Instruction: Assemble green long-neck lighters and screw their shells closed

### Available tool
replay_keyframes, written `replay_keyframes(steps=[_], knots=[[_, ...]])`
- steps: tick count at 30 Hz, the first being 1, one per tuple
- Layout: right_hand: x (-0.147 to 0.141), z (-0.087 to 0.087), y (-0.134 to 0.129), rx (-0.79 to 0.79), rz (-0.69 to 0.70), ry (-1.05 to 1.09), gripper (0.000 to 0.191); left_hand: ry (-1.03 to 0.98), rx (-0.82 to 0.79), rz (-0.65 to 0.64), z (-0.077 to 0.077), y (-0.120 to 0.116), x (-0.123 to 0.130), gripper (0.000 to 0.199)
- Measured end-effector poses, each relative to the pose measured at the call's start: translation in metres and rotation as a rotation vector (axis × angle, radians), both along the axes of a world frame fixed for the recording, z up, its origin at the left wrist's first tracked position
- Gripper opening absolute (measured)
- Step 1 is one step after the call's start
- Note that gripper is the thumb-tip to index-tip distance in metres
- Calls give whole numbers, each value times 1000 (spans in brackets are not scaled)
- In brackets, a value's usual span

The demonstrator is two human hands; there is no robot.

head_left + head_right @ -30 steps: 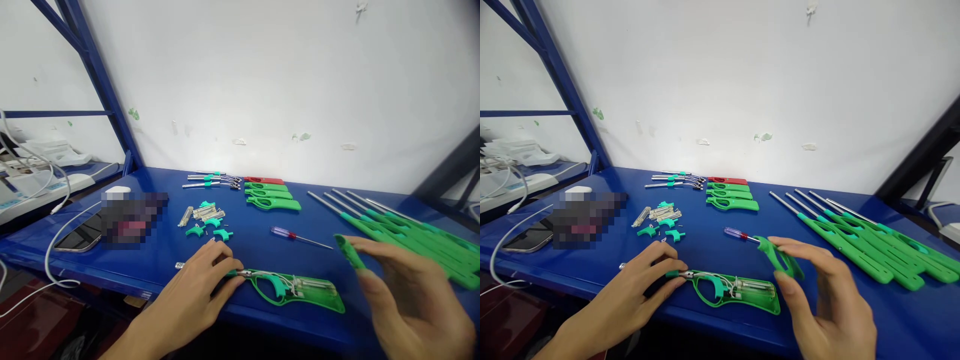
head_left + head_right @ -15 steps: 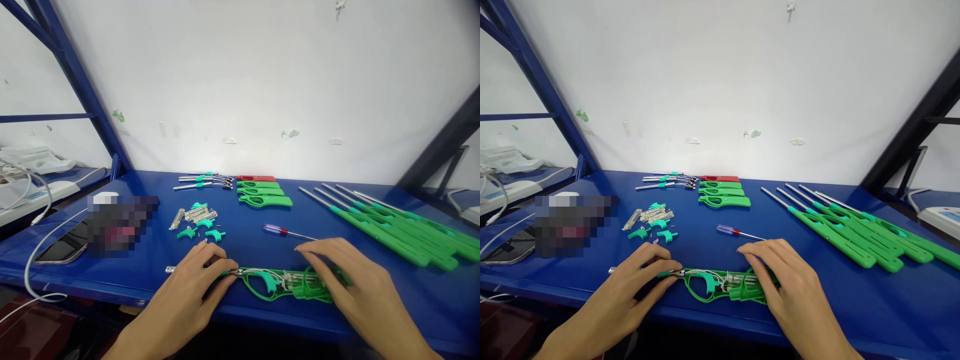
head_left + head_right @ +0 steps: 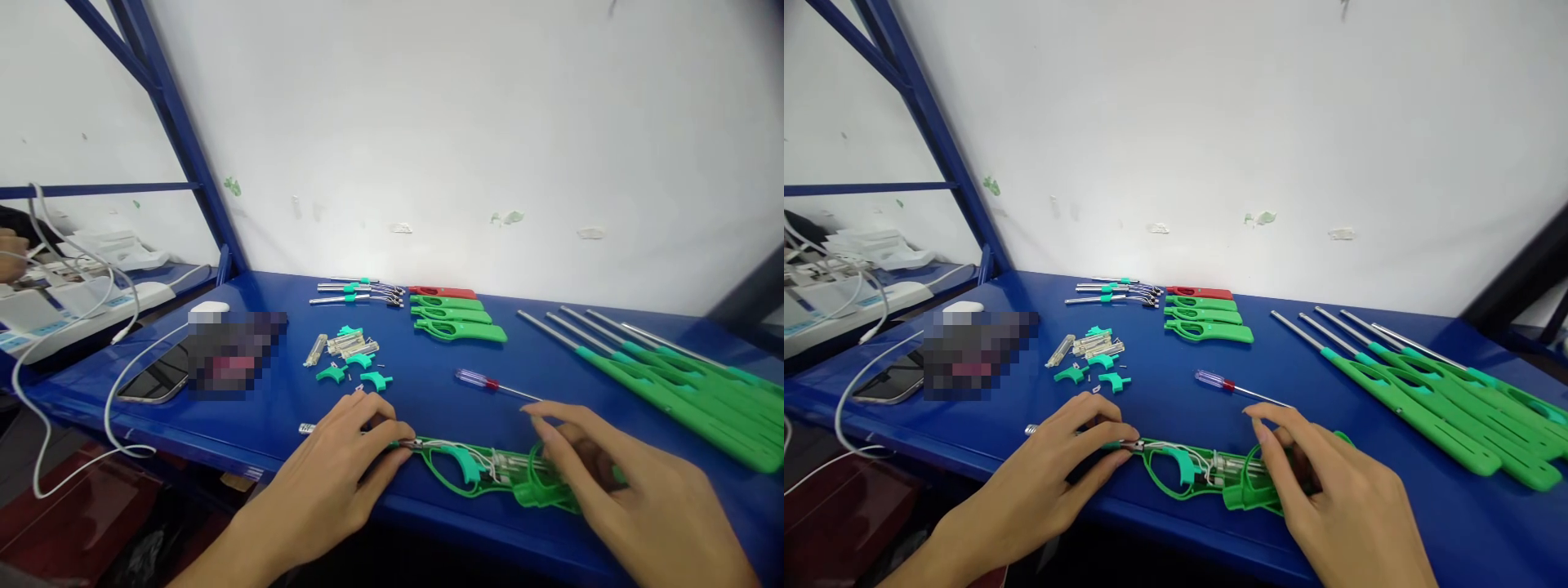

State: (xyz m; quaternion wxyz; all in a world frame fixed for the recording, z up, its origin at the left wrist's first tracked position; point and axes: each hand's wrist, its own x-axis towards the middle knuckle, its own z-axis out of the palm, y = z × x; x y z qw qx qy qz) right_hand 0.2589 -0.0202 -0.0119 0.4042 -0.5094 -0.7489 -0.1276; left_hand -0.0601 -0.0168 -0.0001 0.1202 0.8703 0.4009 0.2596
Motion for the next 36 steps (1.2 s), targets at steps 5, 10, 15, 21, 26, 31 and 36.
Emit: replay_keyframes(steps=[5, 10, 15, 21, 26, 31, 36], knots=[[4, -3, 1, -8, -21, 9, 32, -9, 6, -1, 0, -1, -1, 20], [9, -9, 4, -24, -66, 47, 38, -3, -3, 8, -1, -1, -1, 20], [15, -18, 6, -85, -182, 38, 48, -14, 9, 25, -4, 0, -1, 17], [13, -16, 3, -95, -250, 47, 45, -46, 44, 40, -7, 2, -1, 17], [5, -8, -1, -65, 32, 52, 22, -78, 80, 34, -7, 2, -1, 19], [-1, -5, -2, -166, 264, -33, 14, -119, 166, -10, -3, 1, 3, 21], [-1, -5, -1, -228, 350, -74, 16, -100, 184, -60, -1, 5, 13, 18]])
